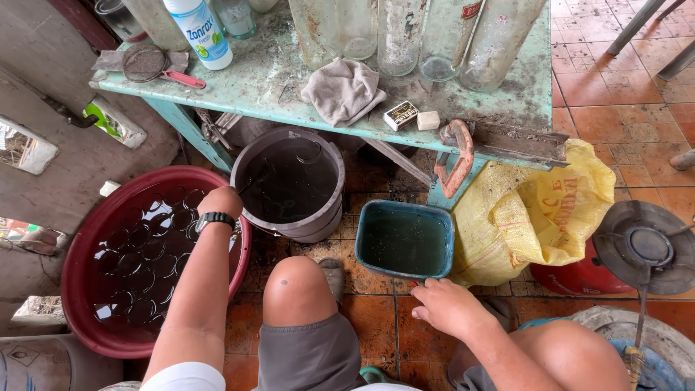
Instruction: Cutting glass bottles by scoring a line around the circumference, heating the line with a hot wire, and then dipping the bottle in water to cause a clean break.
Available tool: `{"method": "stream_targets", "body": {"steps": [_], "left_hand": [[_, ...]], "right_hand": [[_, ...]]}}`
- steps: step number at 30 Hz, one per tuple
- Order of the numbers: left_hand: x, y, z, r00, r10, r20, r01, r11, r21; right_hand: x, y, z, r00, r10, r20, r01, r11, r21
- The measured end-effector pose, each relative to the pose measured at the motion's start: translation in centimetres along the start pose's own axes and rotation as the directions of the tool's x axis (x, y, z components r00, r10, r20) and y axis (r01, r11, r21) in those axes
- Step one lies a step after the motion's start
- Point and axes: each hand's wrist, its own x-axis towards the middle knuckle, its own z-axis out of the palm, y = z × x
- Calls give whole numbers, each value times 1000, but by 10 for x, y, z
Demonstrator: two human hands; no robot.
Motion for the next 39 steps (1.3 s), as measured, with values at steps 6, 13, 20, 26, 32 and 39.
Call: {"method": "stream_targets", "body": {"steps": [6, 13, 20, 26, 32, 39], "left_hand": [[17, -6, 7, 997, 9, 81, -6, 999, -43], [21, -21, 23, 996, 34, 80, 0, 917, -400], [57, -30, 69, 999, 32, 16, -18, 833, -553], [91, -22, 98, 1000, 31, -1, -27, 843, -537], [100, -14, 103, 997, 70, -44, -82, 896, -437], [36, -5, 65, 993, 59, -100, -101, 866, -490]], "right_hand": [[1, 1, 5, 1000, -17, -22, 17, 1000, -8], [2, 1, 10, 998, -35, -56, 34, 999, -18], [5, 5, 16, 997, -41, -58, 39, 999, -27], [7, 5, 19, 995, -53, -79, 50, 998, -33], [7, 5, 20, 994, -58, -89, 55, 998, -35], [0, 0, 11, 998, -38, -53, 36, 999, -21]]}}
